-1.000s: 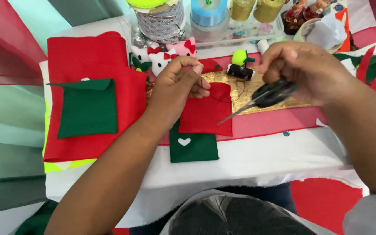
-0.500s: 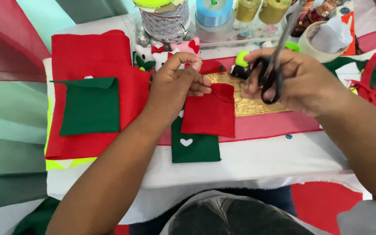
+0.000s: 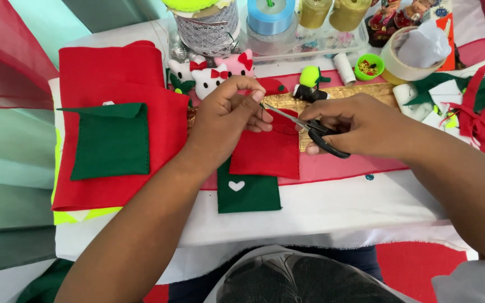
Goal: Cutting and arranging felt fabric pieces to create decorative elements for a craft project.
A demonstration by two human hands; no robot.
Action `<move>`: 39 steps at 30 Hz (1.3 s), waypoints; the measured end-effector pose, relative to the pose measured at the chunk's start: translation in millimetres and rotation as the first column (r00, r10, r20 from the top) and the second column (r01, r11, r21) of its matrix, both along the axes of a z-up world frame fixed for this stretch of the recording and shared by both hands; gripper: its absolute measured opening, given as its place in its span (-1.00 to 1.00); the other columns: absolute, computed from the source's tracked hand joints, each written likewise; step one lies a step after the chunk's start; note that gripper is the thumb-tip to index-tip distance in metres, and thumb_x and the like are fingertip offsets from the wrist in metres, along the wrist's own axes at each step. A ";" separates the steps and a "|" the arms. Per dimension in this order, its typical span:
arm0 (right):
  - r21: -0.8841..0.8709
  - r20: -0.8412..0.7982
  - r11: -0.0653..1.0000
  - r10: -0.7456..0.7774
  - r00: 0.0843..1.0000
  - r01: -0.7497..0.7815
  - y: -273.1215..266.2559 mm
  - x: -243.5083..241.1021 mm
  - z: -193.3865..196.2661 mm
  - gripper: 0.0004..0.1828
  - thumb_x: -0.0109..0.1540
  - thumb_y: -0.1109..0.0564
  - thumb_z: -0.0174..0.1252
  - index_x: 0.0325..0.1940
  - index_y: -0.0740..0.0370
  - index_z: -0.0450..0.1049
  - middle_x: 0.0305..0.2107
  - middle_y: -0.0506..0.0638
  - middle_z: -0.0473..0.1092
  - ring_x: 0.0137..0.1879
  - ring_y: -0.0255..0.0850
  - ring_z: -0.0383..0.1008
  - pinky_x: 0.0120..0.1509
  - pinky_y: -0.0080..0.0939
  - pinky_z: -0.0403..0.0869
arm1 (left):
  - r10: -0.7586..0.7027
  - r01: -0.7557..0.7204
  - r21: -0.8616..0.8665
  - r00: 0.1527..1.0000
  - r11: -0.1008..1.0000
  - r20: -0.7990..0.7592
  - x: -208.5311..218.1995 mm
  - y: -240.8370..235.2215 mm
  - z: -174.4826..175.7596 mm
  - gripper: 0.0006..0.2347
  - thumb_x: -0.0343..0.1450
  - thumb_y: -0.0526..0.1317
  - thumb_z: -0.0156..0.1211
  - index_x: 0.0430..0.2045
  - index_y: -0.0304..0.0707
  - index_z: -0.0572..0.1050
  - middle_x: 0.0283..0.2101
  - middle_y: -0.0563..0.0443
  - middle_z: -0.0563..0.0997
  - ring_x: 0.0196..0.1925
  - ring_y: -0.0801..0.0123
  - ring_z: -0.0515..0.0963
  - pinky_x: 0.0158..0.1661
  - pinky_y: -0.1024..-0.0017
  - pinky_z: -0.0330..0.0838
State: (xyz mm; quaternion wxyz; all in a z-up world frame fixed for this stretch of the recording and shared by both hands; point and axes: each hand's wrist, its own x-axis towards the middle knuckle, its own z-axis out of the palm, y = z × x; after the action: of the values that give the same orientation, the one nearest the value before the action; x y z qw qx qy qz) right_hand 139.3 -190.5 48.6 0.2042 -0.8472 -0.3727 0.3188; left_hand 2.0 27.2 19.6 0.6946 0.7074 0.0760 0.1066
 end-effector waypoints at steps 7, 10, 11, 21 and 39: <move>-0.053 0.002 0.998 -0.035 0.999 0.035 1.5 -2.1 6.7 -0.43 0.18 0.20 0.21 0.27 -0.21 0.56 -0.31 -0.01 0.59 -0.42 -0.16 0.38 -0.27 -0.18 0.32 | -0.034 0.032 0.034 0.998 0.999 0.055 -3.0 0.4 2.1 -0.86 0.54 -0.18 0.05 -0.14 -0.19 0.48 -0.39 -0.13 0.68 -0.31 0.30 0.78 -0.27 0.51 0.72; -0.037 -0.031 0.999 -0.026 0.999 0.024 -0.1 -1.8 5.8 -0.43 0.11 0.01 0.38 0.24 -0.19 0.62 -0.47 -0.04 0.51 -0.41 -0.21 0.29 -0.27 -0.21 0.26 | -0.058 0.055 0.034 0.996 0.998 0.067 -3.0 -0.9 3.1 -0.88 0.54 -0.19 0.06 -0.17 -0.19 0.49 -0.38 -0.11 0.67 -0.31 0.31 0.78 -0.28 0.53 0.72; -0.011 -0.033 1.000 -0.009 0.999 0.009 -1.1 -1.3 4.4 -0.45 0.10 -0.02 0.40 0.21 -0.17 0.64 -0.54 -0.04 0.47 -0.46 -0.23 0.22 -0.32 -0.22 0.20 | -0.059 0.055 0.051 0.996 0.997 0.065 -3.1 -1.2 4.0 -0.89 0.53 -0.19 0.07 -0.17 -0.17 0.49 -0.38 -0.10 0.67 -0.31 0.31 0.79 -0.28 0.54 0.72; 0.050 -0.125 0.998 -0.024 0.992 0.030 -5.7 5.1 -3.6 -0.46 0.14 0.23 0.34 0.21 -0.11 0.69 -0.66 -0.08 0.19 -0.48 -0.23 0.03 -0.34 -0.21 0.11 | -0.113 0.106 0.055 0.985 0.993 0.131 -3.7 1.5 1.0 -0.91 0.55 -0.23 0.06 -0.17 -0.18 0.48 -0.34 -0.10 0.66 -0.30 0.30 0.78 -0.25 0.51 0.75; 0.086 0.440 0.981 0.122 0.890 -0.176 -15.8 12.7 2.0 -0.48 0.18 -0.01 0.22 0.26 -0.11 0.56 -0.30 -0.07 0.61 -0.48 -0.17 0.40 -0.33 -0.09 0.34 | -0.069 0.061 0.066 0.989 0.996 0.129 -4.0 5.5 0.2 -0.91 0.54 -0.22 0.08 -0.16 -0.16 0.49 -0.37 -0.09 0.68 -0.32 0.33 0.77 -0.26 0.52 0.74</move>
State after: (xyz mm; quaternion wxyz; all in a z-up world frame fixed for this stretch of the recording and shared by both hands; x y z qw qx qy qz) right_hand 152.0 -206.3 50.6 0.1434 -0.8514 -0.4915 0.1141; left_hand -2.1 32.7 19.8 0.6790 0.7221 0.0039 0.1326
